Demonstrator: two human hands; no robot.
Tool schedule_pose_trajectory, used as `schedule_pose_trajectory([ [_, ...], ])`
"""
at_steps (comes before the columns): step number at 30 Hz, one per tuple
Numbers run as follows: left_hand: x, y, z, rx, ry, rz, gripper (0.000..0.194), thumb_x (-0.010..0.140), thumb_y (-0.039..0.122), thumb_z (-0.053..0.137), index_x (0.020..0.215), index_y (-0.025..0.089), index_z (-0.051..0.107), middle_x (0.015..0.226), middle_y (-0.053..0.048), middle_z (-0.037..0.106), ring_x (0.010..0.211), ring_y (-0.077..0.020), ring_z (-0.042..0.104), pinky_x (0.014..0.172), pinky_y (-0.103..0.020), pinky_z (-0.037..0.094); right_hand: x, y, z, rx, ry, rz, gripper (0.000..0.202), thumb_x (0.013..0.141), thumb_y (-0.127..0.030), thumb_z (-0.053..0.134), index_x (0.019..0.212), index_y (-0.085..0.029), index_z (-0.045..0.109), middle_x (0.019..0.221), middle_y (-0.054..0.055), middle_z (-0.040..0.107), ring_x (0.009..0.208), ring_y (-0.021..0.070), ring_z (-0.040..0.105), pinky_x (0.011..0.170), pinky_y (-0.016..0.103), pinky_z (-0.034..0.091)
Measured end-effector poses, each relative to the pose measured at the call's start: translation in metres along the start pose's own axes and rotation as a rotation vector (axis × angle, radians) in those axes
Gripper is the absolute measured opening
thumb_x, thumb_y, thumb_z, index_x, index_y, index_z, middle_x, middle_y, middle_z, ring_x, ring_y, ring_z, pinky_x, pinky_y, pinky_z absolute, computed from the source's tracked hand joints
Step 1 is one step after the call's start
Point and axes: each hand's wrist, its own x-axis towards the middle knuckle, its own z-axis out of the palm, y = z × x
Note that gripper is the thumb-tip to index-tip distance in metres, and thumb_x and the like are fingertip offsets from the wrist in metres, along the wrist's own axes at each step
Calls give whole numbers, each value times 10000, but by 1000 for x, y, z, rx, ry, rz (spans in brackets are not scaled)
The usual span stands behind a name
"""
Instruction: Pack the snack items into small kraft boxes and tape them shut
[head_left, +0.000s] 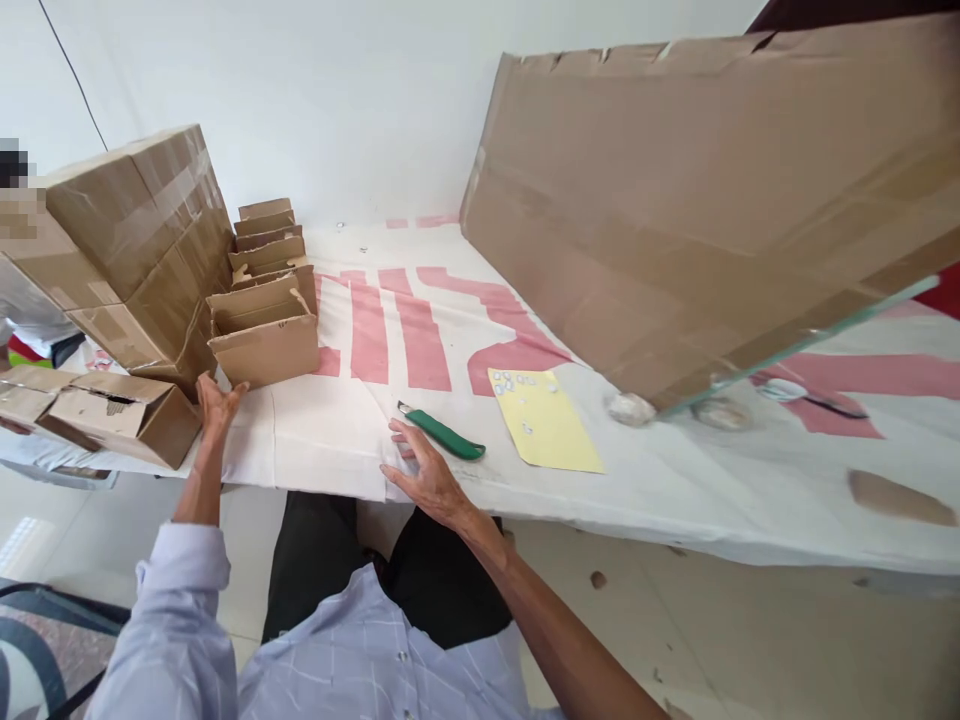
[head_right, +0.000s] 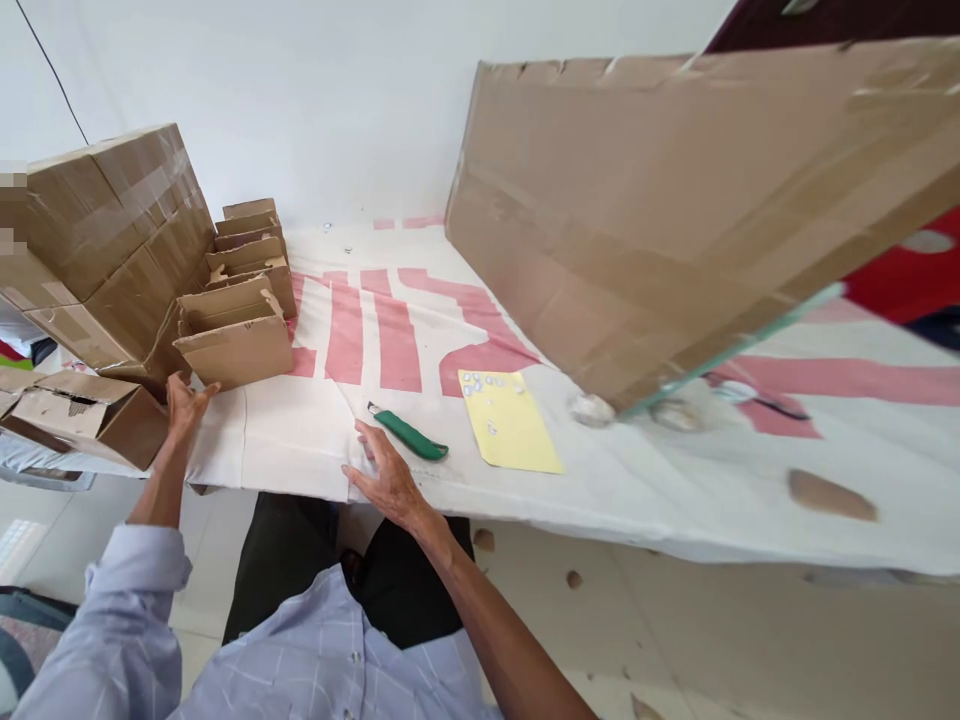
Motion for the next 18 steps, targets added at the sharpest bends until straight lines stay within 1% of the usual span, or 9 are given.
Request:
schedule_pose_trajectory([
  [2, -23, -7, 7, 77, 69, -35, 609, 764, 415, 826, 1284, 206, 586, 1283, -168, 648, 1333, -398, 590, 1092, -538, 497, 1, 0, -6, -92, 80, -62, 580, 941, -426, 710, 1501, -289, 641, 1424, 141, 697, 1279, 355, 672, 1105, 585, 588],
  [3, -32, -8, 14, 106, 70, -47, 508, 782, 435, 807, 1204, 217, 625, 1193, -139, 673, 1254, -379, 631, 1057, -518, 507, 3, 0, -10, -156, 125, -92, 524, 963, -422, 683, 1467, -279, 669, 1396, 148, 710, 1285, 365, 662, 1144, 604, 558],
  [5, -41, -5, 30, 138, 3, -47, 327, 799, 466, 789, 995, 230, 678, 984, -89, 698, 1069, -342, 684, 962, -466, 522, 8, 3, -21, -299, 202, -127, 439, 1000, -404, 630, 1403, -251, 712, 1352, 164, 725, 1293, 378, 641, 1188, 622, 508],
  [6, -39, -2, 40, 143, -38, -42, 282, 801, 478, 787, 895, 233, 683, 894, -74, 695, 993, -328, 693, 912, -441, 519, 11, 6, -27, -370, 228, -127, 415, 1009, -394, 612, 1376, -238, 725, 1338, 171, 728, 1286, 380, 634, 1179, 619, 502],
  [8, -27, 7, 57, 140, -95, -32, 283, 817, 494, 775, 765, 233, 677, 774, -65, 682, 907, -321, 696, 838, -410, 502, 15, 14, -37, -496, 249, -106, 385, 1005, -381, 608, 1328, -218, 740, 1307, 179, 731, 1247, 381, 627, 1112, 596, 520],
  [11, 4, 18, 75, 113, -111, -27, 352, 871, 521, 745, 695, 225, 676, 668, -78, 657, 868, -336, 698, 786, -401, 497, 16, 29, -48, -622, 241, -67, 357, 992, -377, 619, 1277, -201, 743, 1225, 177, 736, 1147, 375, 625, 981, 544, 539],
  [14, 30, 22, 80, 68, -113, -12, 385, 913, 544, 733, 727, 208, 708, 650, -93, 670, 894, -339, 701, 784, -396, 526, 12, 39, -50, -670, 240, -59, 326, 1015, -364, 599, 1268, -209, 735, 1171, 161, 733, 1076, 352, 618, 912, 491, 522],
  [18, 54, 20, 84, 17, -140, 4, 429, 932, 584, 732, 833, 168, 757, 709, -104, 712, 911, -317, 703, 782, -382, 554, 10, 39, -49, -709, 252, -56, 286, 1041, -335, 574, 1247, -214, 731, 1148, 150, 730, 1043, 334, 615, 860, 450, 491],
])
